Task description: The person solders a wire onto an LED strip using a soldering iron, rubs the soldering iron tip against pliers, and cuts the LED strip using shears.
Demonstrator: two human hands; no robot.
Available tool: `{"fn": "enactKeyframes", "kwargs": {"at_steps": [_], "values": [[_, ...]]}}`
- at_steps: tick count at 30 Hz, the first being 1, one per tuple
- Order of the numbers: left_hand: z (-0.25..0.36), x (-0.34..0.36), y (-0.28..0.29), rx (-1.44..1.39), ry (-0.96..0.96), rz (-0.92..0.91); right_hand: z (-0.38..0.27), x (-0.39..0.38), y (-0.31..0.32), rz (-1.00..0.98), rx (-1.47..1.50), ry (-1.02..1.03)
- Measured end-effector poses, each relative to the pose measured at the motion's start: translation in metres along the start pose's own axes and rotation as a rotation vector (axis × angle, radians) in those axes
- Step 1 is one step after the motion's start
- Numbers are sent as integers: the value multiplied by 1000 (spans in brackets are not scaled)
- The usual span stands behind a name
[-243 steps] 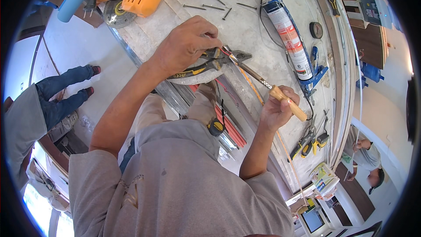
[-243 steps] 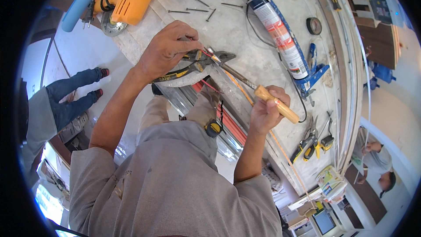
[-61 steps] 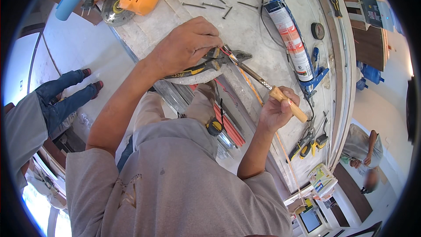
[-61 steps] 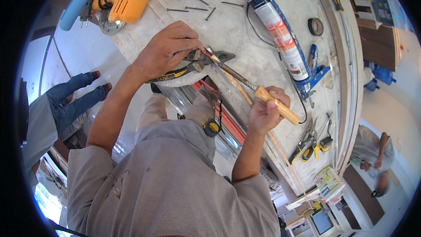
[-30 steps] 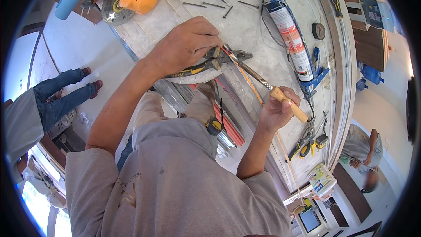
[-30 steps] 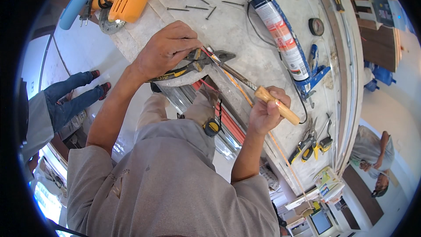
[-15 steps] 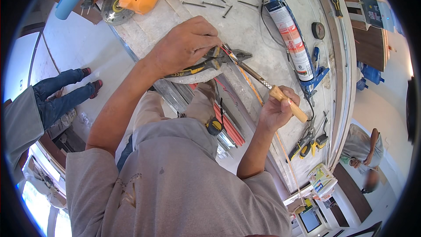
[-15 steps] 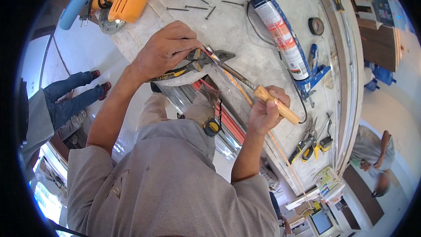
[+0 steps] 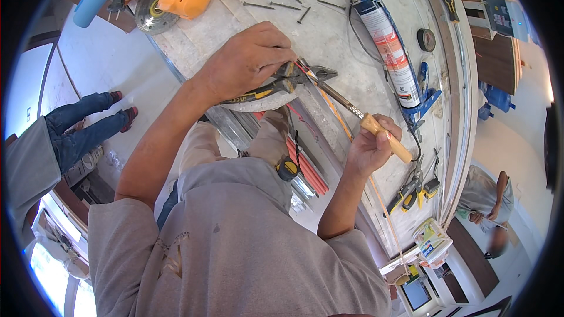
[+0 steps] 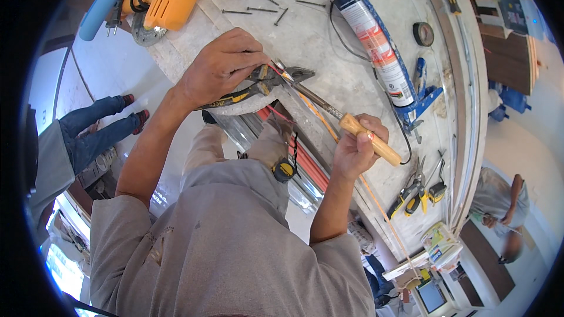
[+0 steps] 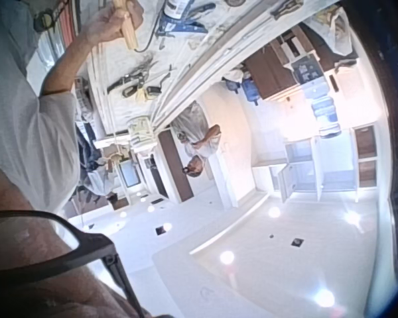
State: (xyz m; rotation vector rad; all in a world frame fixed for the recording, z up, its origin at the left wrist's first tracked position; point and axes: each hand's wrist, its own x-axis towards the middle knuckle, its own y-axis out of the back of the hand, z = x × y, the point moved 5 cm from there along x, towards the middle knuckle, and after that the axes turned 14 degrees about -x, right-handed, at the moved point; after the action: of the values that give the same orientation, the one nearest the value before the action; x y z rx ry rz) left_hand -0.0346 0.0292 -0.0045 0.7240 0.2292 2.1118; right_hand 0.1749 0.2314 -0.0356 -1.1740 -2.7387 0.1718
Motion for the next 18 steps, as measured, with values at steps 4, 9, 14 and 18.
{"fn": "enactKeyframes", "kwargs": {"at_steps": [4, 9, 14, 18], "values": [[0, 0, -1, -7, 2, 3, 0, 0, 0, -9, 0, 2], [1, 1, -1, -13, 16, 0, 1, 0, 1, -19, -4, 6], [1, 1, 0, -9, 24, -6, 0, 1, 0, -26, -12, 18], [1, 1, 0, -18, 26, -10, 0, 1, 0, -25, 3, 13]]}}
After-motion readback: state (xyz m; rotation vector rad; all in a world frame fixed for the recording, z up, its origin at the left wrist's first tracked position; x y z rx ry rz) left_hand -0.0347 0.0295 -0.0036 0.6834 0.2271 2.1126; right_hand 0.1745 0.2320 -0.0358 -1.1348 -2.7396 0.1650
